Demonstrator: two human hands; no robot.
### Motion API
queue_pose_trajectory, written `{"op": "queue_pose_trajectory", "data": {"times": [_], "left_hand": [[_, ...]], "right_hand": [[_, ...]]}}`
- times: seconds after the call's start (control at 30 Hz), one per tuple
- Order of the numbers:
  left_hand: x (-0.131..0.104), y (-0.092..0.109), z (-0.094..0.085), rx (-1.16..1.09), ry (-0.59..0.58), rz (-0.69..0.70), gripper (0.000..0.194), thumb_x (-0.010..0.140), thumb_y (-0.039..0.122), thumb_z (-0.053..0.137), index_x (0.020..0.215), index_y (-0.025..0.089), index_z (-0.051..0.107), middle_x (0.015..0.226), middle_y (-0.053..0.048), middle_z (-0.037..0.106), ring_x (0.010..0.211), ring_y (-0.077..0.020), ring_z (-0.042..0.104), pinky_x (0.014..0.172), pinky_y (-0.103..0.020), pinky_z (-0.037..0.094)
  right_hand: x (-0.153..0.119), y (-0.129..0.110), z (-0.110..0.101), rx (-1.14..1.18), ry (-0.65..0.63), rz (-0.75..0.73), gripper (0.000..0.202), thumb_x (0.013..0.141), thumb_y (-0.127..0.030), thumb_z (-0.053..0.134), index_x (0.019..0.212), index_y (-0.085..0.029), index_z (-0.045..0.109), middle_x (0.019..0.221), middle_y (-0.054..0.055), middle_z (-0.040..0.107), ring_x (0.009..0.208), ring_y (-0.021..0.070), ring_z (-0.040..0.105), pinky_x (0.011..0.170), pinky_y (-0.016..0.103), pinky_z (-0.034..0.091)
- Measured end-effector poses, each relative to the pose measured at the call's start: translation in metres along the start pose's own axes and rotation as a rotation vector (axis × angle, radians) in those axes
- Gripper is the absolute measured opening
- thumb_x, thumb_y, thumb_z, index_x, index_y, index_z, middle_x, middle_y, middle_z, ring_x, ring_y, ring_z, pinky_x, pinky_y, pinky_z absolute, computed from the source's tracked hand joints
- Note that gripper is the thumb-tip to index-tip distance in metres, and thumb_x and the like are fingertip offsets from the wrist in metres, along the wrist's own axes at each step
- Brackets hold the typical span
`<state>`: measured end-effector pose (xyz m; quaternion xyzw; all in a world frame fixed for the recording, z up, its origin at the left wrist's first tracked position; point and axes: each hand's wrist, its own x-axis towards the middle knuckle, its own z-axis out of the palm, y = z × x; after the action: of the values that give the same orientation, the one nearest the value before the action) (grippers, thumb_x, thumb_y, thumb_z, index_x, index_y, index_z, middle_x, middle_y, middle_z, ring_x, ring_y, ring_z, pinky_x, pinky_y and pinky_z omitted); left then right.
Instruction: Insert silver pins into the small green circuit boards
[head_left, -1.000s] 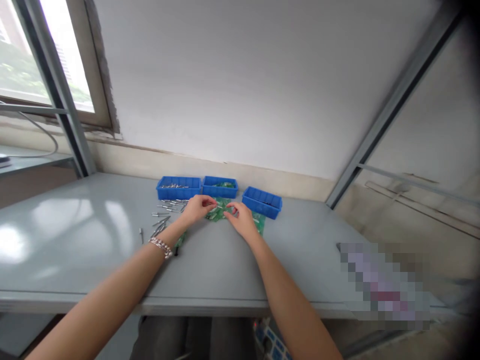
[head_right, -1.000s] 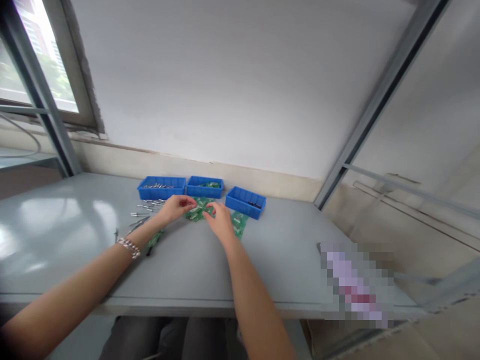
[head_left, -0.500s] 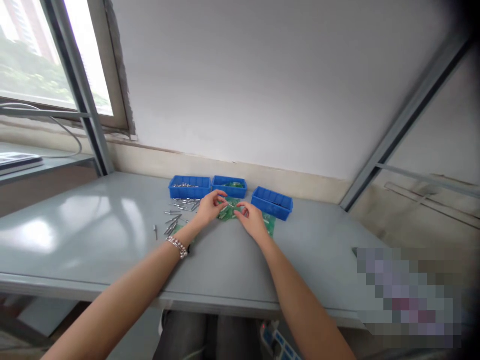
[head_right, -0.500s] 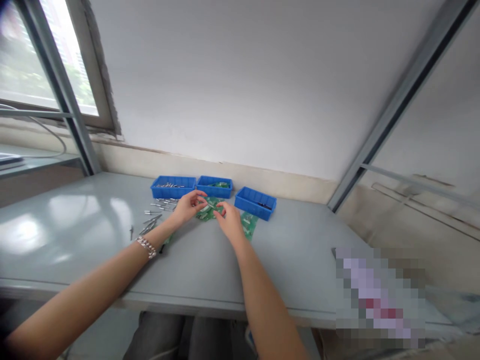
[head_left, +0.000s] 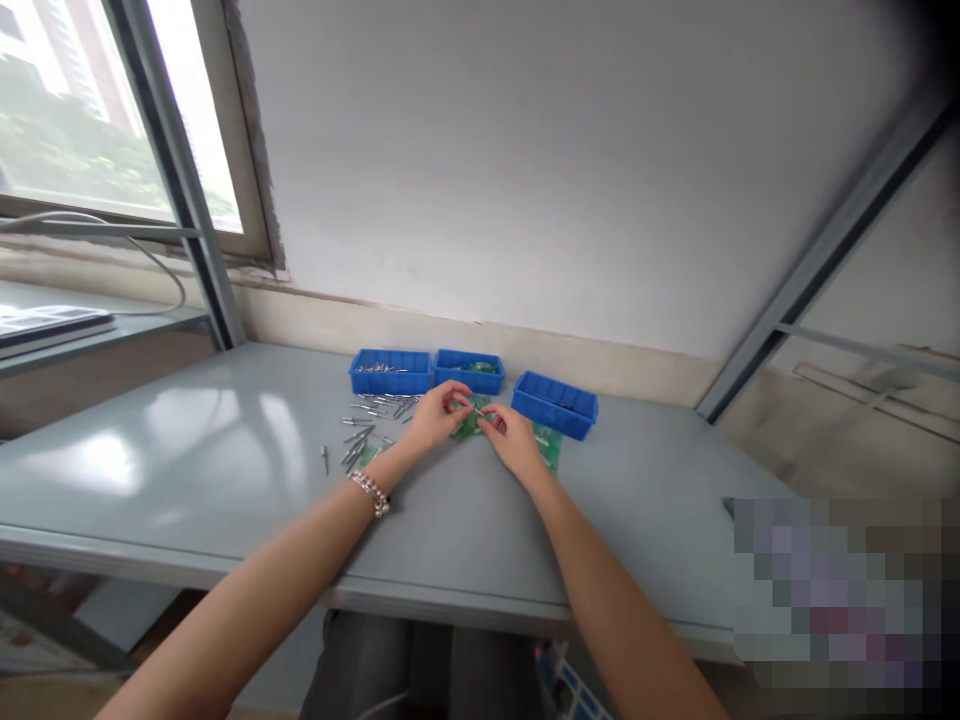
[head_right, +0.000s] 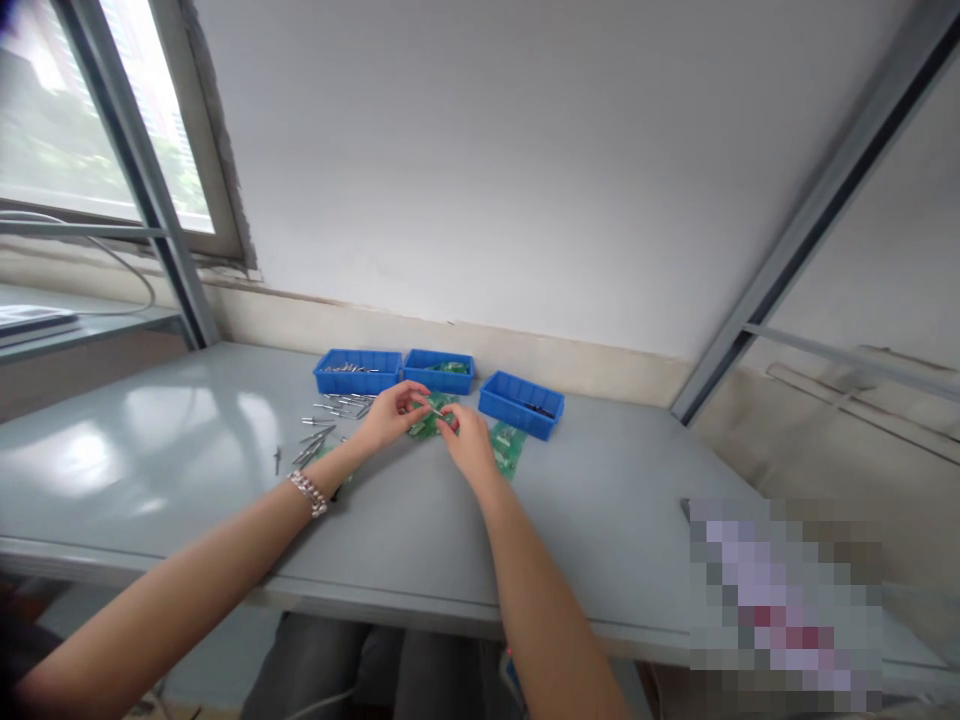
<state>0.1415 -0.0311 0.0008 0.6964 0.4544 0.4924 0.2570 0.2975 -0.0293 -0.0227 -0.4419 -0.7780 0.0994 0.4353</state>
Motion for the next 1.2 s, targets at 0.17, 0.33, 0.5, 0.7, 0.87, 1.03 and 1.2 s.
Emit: {"op": "queue_pose_trajectory", "data": {"times": [0.17, 0.33, 0.5, 0.7, 0.87, 1.03, 1.2], "left_hand": [[-0.0003, 0.0016, 0.0007, 0.066, 0.018, 0.001, 0.019, 0.067, 0.022, 0.057, 0.083, 0.012, 0.056, 0.076, -0.004, 0.060, 0.056, -0.0084, 0.048, 0.055, -0.021, 0.040], [-0.0004, 0.0026, -0.0001, 0.121, 0.027, 0.003, 0.015, 0.068, 0.021, 0.057, 0.081, 0.013, 0.057, 0.077, -0.003, 0.060, 0.057, -0.0089, 0.048, 0.056, -0.021, 0.039], [-0.0012, 0.0051, -0.0004, 0.153, 0.032, -0.018, 0.012, 0.068, 0.020, 0.057, 0.079, 0.014, 0.058, 0.072, -0.002, 0.060, 0.057, -0.0094, 0.048, 0.055, -0.021, 0.038], [-0.0019, 0.0086, -0.0008, 0.147, 0.020, -0.035, 0.011, 0.068, 0.020, 0.057, 0.077, 0.013, 0.059, 0.069, -0.002, 0.060, 0.056, -0.0097, 0.049, 0.055, -0.021, 0.038], [-0.0019, 0.0077, -0.0016, 0.152, 0.008, -0.039, 0.013, 0.069, 0.022, 0.057, 0.079, 0.013, 0.059, 0.071, -0.003, 0.060, 0.057, -0.0099, 0.049, 0.055, -0.021, 0.038], [-0.0032, 0.0038, -0.0007, 0.201, -0.010, -0.022, 0.013, 0.071, 0.022, 0.057, 0.080, 0.014, 0.060, 0.074, -0.002, 0.061, 0.059, -0.0096, 0.049, 0.057, -0.021, 0.038], [-0.0034, -0.0005, -0.0007, 0.244, -0.022, 0.035, 0.012, 0.072, 0.024, 0.056, 0.080, 0.015, 0.060, 0.074, 0.000, 0.061, 0.059, -0.0095, 0.049, 0.059, -0.021, 0.038]], "right_hand": [[-0.0001, 0.0003, 0.0001, -0.034, 0.004, -0.042, 0.012, 0.076, -0.020, 0.052, 0.084, -0.018, 0.060, 0.062, -0.001, 0.052, 0.057, 0.0134, 0.048, 0.055, 0.023, 0.035], [-0.0002, 0.0000, 0.0001, -0.032, 0.003, -0.056, 0.012, 0.077, -0.017, 0.050, 0.083, -0.017, 0.061, 0.067, 0.001, 0.055, 0.060, 0.0137, 0.049, 0.058, 0.023, 0.036], [-0.0004, -0.0019, -0.0007, -0.015, 0.015, -0.064, 0.012, 0.077, -0.015, 0.050, 0.082, -0.017, 0.060, 0.066, 0.001, 0.055, 0.060, 0.0136, 0.049, 0.057, 0.023, 0.036], [-0.0005, -0.0040, -0.0016, 0.007, 0.006, -0.049, 0.013, 0.077, -0.015, 0.047, 0.081, -0.017, 0.059, 0.063, 0.000, 0.053, 0.058, 0.0141, 0.048, 0.056, 0.023, 0.035], [-0.0003, -0.0045, -0.0015, 0.008, 0.015, -0.044, 0.012, 0.077, -0.016, 0.046, 0.081, -0.016, 0.058, 0.064, 0.001, 0.053, 0.059, 0.0146, 0.049, 0.057, 0.024, 0.036], [-0.0003, -0.0027, -0.0007, 0.002, 0.010, -0.043, 0.013, 0.076, -0.017, 0.046, 0.081, -0.016, 0.057, 0.065, 0.001, 0.053, 0.060, 0.0146, 0.049, 0.056, 0.023, 0.036], [-0.0001, -0.0011, 0.0007, 0.021, 0.021, -0.040, 0.013, 0.075, -0.017, 0.046, 0.081, -0.015, 0.057, 0.064, 0.001, 0.053, 0.059, 0.0141, 0.048, 0.055, 0.023, 0.035]]}}
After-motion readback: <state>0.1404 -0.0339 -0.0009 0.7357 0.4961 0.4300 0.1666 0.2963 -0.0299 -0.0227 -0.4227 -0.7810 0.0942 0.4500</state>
